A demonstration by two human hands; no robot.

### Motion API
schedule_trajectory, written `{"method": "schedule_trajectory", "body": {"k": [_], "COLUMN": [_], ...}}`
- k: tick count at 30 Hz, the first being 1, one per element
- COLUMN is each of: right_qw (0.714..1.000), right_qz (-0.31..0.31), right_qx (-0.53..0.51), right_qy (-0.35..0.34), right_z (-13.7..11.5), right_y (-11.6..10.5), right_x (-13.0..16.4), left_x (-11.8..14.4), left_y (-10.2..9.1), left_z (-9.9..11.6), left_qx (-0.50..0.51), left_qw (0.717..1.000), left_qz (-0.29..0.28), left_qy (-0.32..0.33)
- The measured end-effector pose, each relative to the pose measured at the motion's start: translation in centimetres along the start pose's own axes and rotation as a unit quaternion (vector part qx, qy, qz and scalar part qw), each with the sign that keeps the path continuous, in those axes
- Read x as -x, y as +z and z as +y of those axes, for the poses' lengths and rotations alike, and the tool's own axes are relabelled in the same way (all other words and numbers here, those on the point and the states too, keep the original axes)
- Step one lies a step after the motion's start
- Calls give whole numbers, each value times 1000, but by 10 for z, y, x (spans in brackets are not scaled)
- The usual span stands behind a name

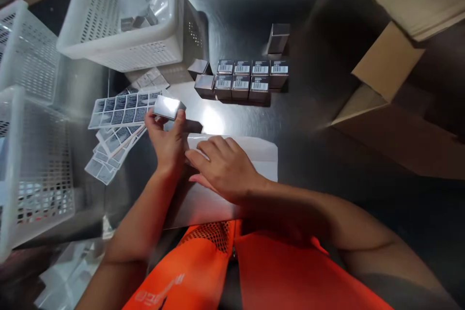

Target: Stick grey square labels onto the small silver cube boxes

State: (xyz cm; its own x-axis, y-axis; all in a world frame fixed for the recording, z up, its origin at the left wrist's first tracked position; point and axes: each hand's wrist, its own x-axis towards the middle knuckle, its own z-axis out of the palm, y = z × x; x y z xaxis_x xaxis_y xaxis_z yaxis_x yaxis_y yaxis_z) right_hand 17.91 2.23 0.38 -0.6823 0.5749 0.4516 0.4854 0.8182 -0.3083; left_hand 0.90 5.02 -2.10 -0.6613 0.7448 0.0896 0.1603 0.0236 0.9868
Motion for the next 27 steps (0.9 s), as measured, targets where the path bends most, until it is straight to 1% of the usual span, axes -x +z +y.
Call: {"method": "schedule_trajectory", "body": {"k": [1, 3, 6, 9, 12, 14, 17, 21, 25, 27], "right_qw": [1000, 999, 999, 998, 999, 999, 998, 999, 997, 997], "right_qz": [-15, -31, -39, -41, -30, 1, 45, 36, 60, 62], "right_qx": [16, 28, -9, -41, -44, -37, -22, -4, -49, -53], "right_qy": [-3, 7, 23, 18, 0, -11, -25, -12, -2, -9], "right_z": [-1, 3, 14, 20, 20, 16, 10, 6, 10, 12], "right_y": [5, 11, 14, 12, 10, 11, 13, 16, 15, 13], "right_x": [0, 1, 2, 4, 3, 2, 1, 2, 4, 5], "left_x": [3, 7, 10, 9, 6, 6, 7, 11, 11, 11], "left_y": [1, 0, -2, -2, -2, -2, -3, -1, 1, 1], "left_z": [0, 1, 3, 4, 5, 6, 9, 13, 14, 12], "left_qx": [2, -1, -11, 1, 9, -4, -25, -8, -18, -26], "left_qw": [1000, 998, 994, 992, 990, 991, 990, 987, 979, 977], "left_qz": [-9, -43, -90, -110, -119, -111, -94, -94, -125, -138], "left_qy": [-12, -43, -64, -68, -72, -74, -100, -131, -161, -159]}}
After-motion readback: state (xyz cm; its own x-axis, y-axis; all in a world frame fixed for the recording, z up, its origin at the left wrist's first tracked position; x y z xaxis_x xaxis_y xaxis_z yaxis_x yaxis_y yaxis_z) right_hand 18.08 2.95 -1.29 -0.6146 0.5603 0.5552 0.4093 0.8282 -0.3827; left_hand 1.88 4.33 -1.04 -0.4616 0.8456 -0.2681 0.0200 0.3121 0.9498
